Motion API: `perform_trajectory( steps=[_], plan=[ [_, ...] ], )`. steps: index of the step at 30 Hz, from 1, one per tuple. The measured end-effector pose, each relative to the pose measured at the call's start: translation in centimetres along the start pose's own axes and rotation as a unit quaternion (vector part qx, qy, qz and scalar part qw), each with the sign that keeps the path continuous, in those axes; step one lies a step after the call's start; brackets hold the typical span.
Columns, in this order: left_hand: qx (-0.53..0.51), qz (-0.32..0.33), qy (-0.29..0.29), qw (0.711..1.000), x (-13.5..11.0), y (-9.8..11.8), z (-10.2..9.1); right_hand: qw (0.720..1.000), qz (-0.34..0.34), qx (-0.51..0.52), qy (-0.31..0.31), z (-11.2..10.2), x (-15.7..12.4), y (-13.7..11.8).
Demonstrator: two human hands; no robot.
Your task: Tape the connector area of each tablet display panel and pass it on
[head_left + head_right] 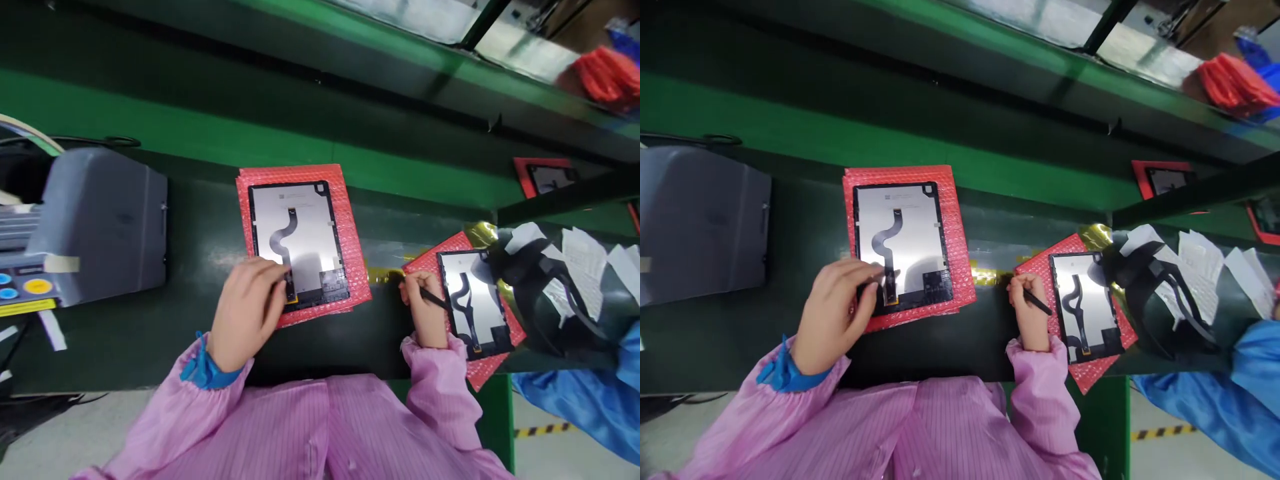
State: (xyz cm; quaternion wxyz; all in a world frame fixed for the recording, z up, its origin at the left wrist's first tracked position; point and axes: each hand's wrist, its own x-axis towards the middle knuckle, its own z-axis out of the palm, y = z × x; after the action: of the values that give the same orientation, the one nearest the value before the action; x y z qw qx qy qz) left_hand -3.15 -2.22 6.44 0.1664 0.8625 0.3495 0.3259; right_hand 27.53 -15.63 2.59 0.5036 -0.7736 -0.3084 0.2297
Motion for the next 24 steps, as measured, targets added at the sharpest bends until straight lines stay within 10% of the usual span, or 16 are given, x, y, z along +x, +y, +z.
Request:
perform_trajectory(
  steps=[6, 12, 19, 24],
  plan=[
    [-0.025, 0.161, -0.143, 0.976, 1.0, 4.8, 5.0, 1.0, 0.02, -0.009, -0.007, 0.2, -0.9, 0.7],
    [-0.04, 0.142, -0.243, 0.959, 1.1, 5.7, 8.5, 0.996, 0.046, 0.007, -0.075, 0.1, 0.1, -0.1],
    [-0.136, 0.105, -0.247, 0.954, 1.3, 5.3, 8.0, 0.995, 0.047, 0.037, -0.08, 0.2, 0.5, 0.3],
    [-0.232, 0.137, -0.147, 0.952, 0.8, 3.5, 4.5, 0.992, 0.016, 0.113, -0.062, 0.1, -0.1, 0.1]
  ],
)
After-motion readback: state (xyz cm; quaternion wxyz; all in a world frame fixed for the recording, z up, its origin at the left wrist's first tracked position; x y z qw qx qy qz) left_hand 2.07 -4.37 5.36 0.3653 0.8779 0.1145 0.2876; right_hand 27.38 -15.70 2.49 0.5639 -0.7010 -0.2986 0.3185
